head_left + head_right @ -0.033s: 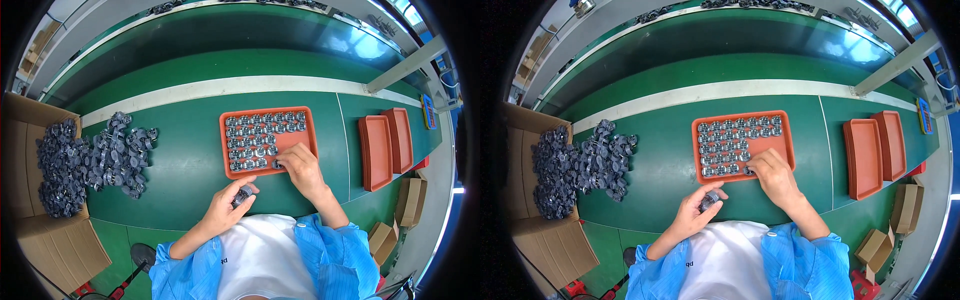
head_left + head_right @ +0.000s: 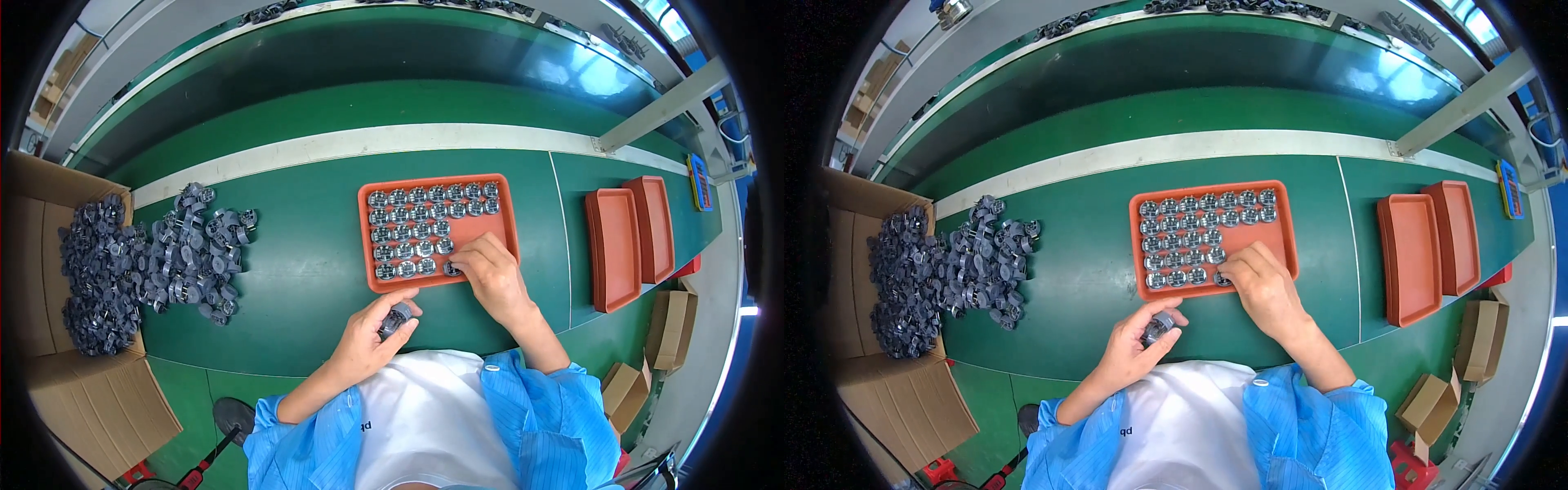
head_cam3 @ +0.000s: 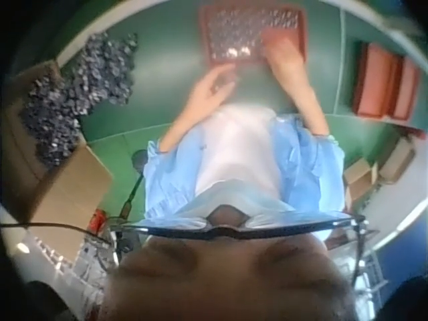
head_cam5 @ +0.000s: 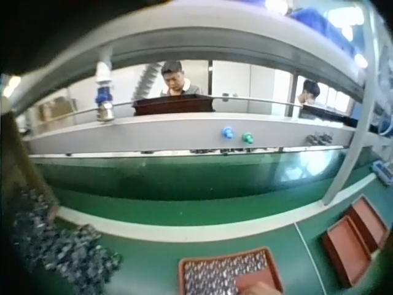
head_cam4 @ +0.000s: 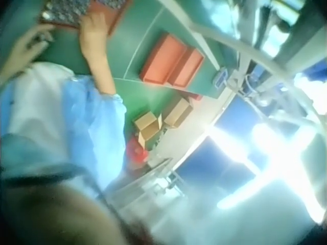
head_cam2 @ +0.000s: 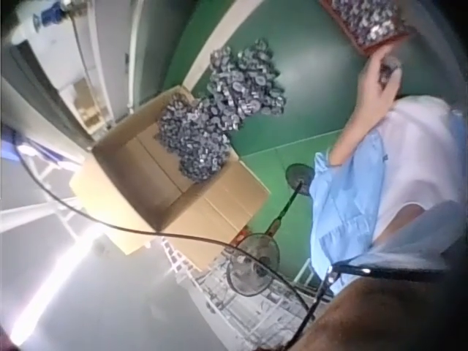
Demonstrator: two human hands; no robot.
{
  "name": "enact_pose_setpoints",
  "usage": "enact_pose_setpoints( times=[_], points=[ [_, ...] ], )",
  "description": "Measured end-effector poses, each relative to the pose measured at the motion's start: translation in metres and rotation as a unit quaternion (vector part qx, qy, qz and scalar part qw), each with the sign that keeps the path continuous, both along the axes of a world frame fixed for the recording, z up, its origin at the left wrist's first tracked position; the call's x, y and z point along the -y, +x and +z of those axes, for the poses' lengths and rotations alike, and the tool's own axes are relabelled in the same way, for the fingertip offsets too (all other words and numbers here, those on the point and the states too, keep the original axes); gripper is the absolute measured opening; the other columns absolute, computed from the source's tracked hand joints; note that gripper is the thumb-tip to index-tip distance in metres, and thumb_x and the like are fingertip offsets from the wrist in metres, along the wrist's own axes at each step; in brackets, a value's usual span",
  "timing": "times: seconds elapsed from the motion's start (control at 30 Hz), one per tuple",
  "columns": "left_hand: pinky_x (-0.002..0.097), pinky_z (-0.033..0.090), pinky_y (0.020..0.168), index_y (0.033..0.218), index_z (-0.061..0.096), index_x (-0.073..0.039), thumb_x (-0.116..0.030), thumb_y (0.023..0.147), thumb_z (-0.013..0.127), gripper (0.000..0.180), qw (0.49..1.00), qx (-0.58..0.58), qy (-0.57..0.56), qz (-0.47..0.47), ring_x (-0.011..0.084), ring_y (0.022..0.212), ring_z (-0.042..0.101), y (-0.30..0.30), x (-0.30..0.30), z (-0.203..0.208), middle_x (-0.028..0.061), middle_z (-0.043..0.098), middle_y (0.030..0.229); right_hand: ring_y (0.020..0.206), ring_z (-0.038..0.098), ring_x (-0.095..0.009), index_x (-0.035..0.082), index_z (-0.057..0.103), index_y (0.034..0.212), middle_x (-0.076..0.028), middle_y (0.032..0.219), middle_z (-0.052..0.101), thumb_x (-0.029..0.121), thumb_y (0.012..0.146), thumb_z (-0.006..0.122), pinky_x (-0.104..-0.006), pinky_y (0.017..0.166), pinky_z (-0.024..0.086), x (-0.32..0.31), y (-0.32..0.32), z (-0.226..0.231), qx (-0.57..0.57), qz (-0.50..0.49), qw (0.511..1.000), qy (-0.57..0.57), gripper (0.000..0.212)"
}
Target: The person picks small plastic components from a cardboard box and arranges them neatly into a red sorting tray by hand.
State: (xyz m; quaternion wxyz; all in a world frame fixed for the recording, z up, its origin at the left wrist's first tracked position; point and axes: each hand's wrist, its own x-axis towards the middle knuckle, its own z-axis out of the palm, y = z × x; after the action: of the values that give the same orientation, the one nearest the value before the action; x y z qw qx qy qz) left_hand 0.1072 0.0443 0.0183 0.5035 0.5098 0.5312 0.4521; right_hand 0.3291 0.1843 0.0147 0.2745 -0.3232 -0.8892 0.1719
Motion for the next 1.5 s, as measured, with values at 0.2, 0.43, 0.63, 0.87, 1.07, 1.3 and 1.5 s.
enact_pose_setpoints(
  times=[0.2, 0.43, 0.63, 0.87, 1.07, 1.3, 1.5],
  points=[
    [0.0283, 0.054, 0.08, 0.135, 0.064, -0.003, -0.007, 0.102, 0.073, 0.035, 0.999, 0.026, -0.026, -0.018, 0.0101, 0.089, 0.067, -0.004, 0.002, -0.009, 0.005, 0.075, 0.106, 0.088, 0.068, -0.03, -0.001, 0.075, 0.096, -0.012, 0.091, 0.07, -0.007, 0.076, 0.082, -0.0413, 0.077, 0.059, -0.001, -0.009, -0.007, -0.008, 0.011, 1.0, 0.007, 0.021],
    [0.0279, 0.055, 0.082, 0.127, 0.065, -0.003, -0.008, 0.102, 0.075, 0.028, 0.999, 0.038, -0.019, 0.007, 0.0089, 0.09, 0.067, -0.006, 0.004, -0.018, 0.0038, 0.074, 0.105, 0.092, 0.067, -0.03, 0.001, 0.076, 0.098, -0.009, 0.097, 0.07, 0.001, 0.077, 0.081, -0.0423, 0.079, 0.057, -0.009, -0.012, 0.011, -0.003, 0.019, 1.0, 0.003, 0.022],
    [0.0241, 0.048, 0.061, 0.108, 0.061, -0.005, -0.016, 0.109, 0.068, 0.013, 0.938, 0.339, -0.062, -0.026, 0.0078, 0.078, 0.06, -0.017, -0.008, -0.014, 0.0059, 0.068, 0.098, 0.09, 0.064, -0.03, 0.003, 0.075, 0.089, -0.008, 0.095, 0.067, 0.0, 0.077, 0.082, -0.0427, 0.078, 0.055, -0.031, -0.019, 0.009, 0.014, -0.013, 0.999, 0.051, 0.014],
    [0.0229, 0.047, 0.06, 0.115, 0.073, -0.003, -0.011, 0.102, 0.077, 0.016, 0.999, 0.034, -0.017, 0.031, 0.0037, 0.069, 0.059, -0.039, -0.027, 0.007, -0.0026, 0.066, 0.081, 0.092, 0.066, -0.027, 0.003, 0.076, 0.086, -0.007, 0.092, 0.069, 0.0, 0.078, 0.083, -0.0414, 0.079, 0.056, -0.041, -0.011, 0.029, -0.041, -0.011, 0.999, 0.02, 0.011],
    [0.0255, 0.052, 0.073, 0.107, 0.075, -0.004, -0.018, 0.101, 0.078, 0.015, 0.999, -0.032, 0.023, 0.006, 0.0056, 0.081, 0.064, -0.042, -0.079, 0.032, 0.0004, 0.073, 0.09, 0.091, 0.069, -0.027, 0.003, 0.074, 0.089, -0.008, 0.093, 0.073, -0.001, 0.08, 0.085, -0.0388, 0.079, 0.056, -0.042, -0.037, 0.069, -0.163, 0.071, 0.983, -0.038, 0.014],
    [0.0245, 0.047, 0.063, 0.099, 0.071, -0.005, -0.028, 0.104, 0.076, 0.024, 0.999, 0.003, 0.033, -0.008, 0.0029, 0.074, 0.057, -0.048, -0.089, 0.034, -0.0038, 0.068, 0.084, 0.086, 0.07, -0.029, 0.002, 0.073, 0.092, -0.01, 0.091, 0.073, -0.001, 0.08, 0.085, -0.0387, 0.075, 0.056, -0.036, -0.056, 0.072, -0.193, 0.108, 0.975, 0.0, 0.017],
    [0.0229, 0.042, 0.056, 0.096, 0.068, -0.007, -0.03, 0.109, 0.069, 0.027, 0.993, 0.093, -0.016, -0.073, 0.0037, 0.069, 0.056, -0.051, -0.104, 0.046, -0.0042, 0.063, 0.078, 0.083, 0.07, -0.028, 0.001, 0.072, 0.092, -0.011, 0.09, 0.073, -0.004, 0.079, 0.086, -0.0383, 0.072, 0.056, -0.04, -0.056, 0.068, -0.214, 0.105, 0.971, 0.001, 0.019]
  ],
)
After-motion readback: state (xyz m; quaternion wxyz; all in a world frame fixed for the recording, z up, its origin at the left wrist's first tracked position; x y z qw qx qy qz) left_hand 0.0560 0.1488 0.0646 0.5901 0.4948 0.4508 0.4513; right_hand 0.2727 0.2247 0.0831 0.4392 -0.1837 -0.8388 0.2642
